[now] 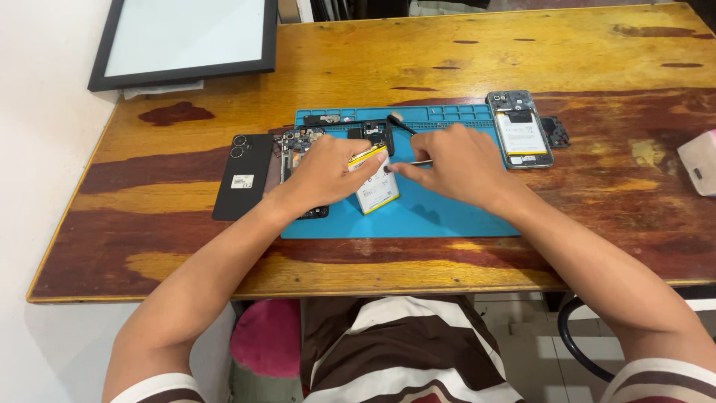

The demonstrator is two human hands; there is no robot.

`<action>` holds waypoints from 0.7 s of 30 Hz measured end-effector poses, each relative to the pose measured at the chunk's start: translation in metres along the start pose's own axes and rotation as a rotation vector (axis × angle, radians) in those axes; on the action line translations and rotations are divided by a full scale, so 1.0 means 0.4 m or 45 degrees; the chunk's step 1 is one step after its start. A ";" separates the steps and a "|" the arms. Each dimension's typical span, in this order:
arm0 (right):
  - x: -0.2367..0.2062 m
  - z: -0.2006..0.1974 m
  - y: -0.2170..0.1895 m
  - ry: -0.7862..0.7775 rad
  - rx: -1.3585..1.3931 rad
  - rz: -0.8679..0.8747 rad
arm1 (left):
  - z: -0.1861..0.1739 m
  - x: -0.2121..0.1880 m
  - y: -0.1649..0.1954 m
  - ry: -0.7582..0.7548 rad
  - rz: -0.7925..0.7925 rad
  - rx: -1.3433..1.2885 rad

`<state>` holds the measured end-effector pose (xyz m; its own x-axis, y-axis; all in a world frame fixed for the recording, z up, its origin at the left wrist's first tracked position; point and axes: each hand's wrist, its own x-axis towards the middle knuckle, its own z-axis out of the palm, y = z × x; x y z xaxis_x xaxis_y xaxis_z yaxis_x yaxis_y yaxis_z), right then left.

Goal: The person removes the back cover of a smartphone, disconnects internal connectors, and removes the old battery. They then prepare a new battery by peeling off protective films and applying adhesive tape, and place the new battery into the phone chassis.

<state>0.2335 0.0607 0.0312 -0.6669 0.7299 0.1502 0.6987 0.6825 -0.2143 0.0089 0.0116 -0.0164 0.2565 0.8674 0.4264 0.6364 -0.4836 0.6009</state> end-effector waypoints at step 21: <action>0.001 0.008 -0.006 0.002 0.033 0.025 | 0.001 -0.001 0.000 0.023 0.049 0.063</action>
<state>0.2307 0.0590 0.0288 -0.6526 0.7433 0.1470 0.7049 0.6667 -0.2422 0.0091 0.0111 -0.0168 0.2685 0.8460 0.4607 0.6616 -0.5095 0.5501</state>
